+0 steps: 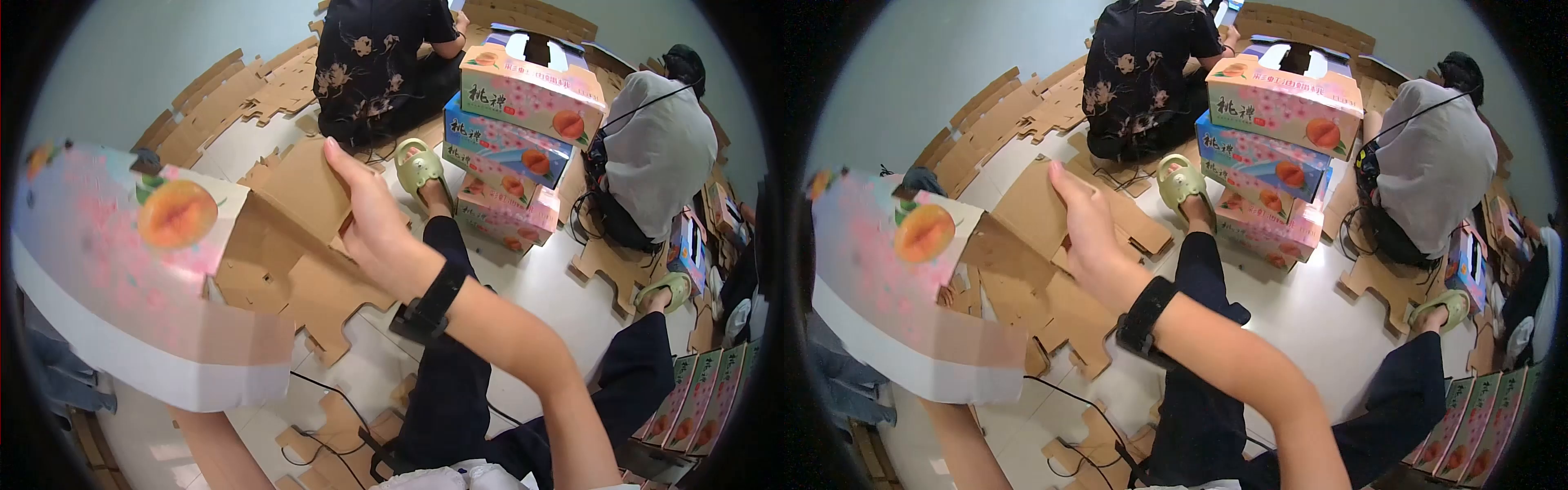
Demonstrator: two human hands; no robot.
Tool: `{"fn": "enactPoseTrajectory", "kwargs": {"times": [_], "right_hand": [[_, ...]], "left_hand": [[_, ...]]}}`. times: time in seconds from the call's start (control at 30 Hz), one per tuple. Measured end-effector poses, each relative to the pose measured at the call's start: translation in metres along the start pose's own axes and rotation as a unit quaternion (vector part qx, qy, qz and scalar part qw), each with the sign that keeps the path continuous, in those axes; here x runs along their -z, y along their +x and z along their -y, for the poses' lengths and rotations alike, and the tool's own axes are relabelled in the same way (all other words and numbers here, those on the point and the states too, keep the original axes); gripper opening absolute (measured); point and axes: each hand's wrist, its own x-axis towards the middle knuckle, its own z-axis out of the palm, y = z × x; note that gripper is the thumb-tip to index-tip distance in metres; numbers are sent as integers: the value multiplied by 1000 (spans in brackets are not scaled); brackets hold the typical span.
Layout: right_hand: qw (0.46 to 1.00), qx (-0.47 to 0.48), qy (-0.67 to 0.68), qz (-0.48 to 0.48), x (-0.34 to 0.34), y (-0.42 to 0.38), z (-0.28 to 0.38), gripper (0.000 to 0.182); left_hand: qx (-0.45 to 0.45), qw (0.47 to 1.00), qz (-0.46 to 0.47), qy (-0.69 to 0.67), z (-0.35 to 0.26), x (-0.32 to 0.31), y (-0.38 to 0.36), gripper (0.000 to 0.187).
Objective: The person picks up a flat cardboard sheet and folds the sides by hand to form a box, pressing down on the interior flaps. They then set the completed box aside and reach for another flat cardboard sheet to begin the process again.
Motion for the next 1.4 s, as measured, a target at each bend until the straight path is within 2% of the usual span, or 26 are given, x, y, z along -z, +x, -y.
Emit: {"fn": "enactPoseTrajectory", "kwargs": {"times": [0.07, 0.1, 0.13, 0.2, 0.3, 0.33, 0.4, 0.43, 0.5, 0.53, 0.57, 0.63, 0.67, 0.77, 0.83, 0.87, 0.9, 0.93, 1.0, 1.03, 1.1, 1.17, 1.23, 1.3, 1.37, 1.4], "right_hand": [[999, 2, 30, -26, 8, 1, -11, 35], [997, 4, 62, -45, 12, 2, -16, 36], [995, 11, 84, -59, 21, 5, -22, 37], [994, 26, 71, -83, 44, 11, -31, 38], [981, 58, 7, -187, 98, 44, -72, 51], [979, 60, 8, -193, 119, 62, -91, 51], [934, 45, -256, -246, 153, 94, -117, 66], [934, 46, -255, -247, 162, 95, -120, 66], [846, -44, -434, -307, 176, 89, -122, 78], [804, -22, -522, -284, 170, 83, -118, 79], [803, -21, -523, -286, 170, 85, -119, 79], [795, 16, -570, -206, 170, 88, -124, 77], [795, 15, -570, -208, 166, 84, -121, 77], [839, 33, -540, 60, 133, 61, -95, 43], [833, 43, -511, 209, 125, 36, -87, 33], [835, 14, -486, 258, 125, 16, -77, 33], [834, -15, -459, 306, 116, -6, -57, 33], [834, -15, -461, 302, 107, -21, -40, 33], [799, -133, -502, 302, 92, -45, -8, 31], [800, -134, -504, 295, 87, -55, 10, 31], [786, -14, -531, 316, 85, -70, 47, 29], [816, 28, -512, 268, 93, -78, 77, 26], [756, 154, -598, 217, 114, -78, 103, 21], [768, 208, -591, 132, 137, -77, 134, 21], [745, 298, -595, 31, 149, -83, 177, 18], [762, 334, -555, -26, 157, -84, 199, 18]], "left_hand": [[-73, 960, -262, 67, -4, 11, 54, 57], [-93, 927, -349, 97, 0, 13, 83, 58], [-101, 897, -413, 124, 11, 7, 117, 58], [-92, 873, -453, 158, 46, -17, 165, 58], [22, 918, -343, 199, 118, -107, 191, 58], [72, 923, -299, 233, 139, -140, 184, 48], [100, 930, -183, 303, 168, -201, 154, 48], [127, 942, -151, 271, 183, -229, 135, 48], [142, 963, -51, 222, 209, -281, 93, 50], [151, 963, -20, 223, 219, -310, 71, 53], [160, 961, 10, 224, 225, -336, 53, 57], [189, 937, 63, 287, 224, -364, 19, 68], [188, 938, 64, 285, 222, -373, 8, 68], [201, 937, 32, 284, 214, -381, 1, 75], [228, 933, 48, 274, 203, -377, 3, 78], [265, 913, 110, 289, 211, -378, 4, 81], [263, 914, 111, 287, 211, -377, 3, 81], [243, 926, 113, 266, 208, -377, 2, 79], [219, 942, 100, 235, 208, -382, 7, 76], [232, 941, 81, 232, 212, -388, 10, 76], [262, 937, 32, 230, 219, -402, 24, 76], [294, 928, -24, 226, 221, -417, 42, 76], [315, 923, -39, 217, 212, -425, 60, 76], [319, 927, -19, 196, 204, -431, 78, 72], [342, 929, -64, 129, 208, -436, 99, 70], [260, 958, -102, 59, 202, -423, 116, 65]]}}
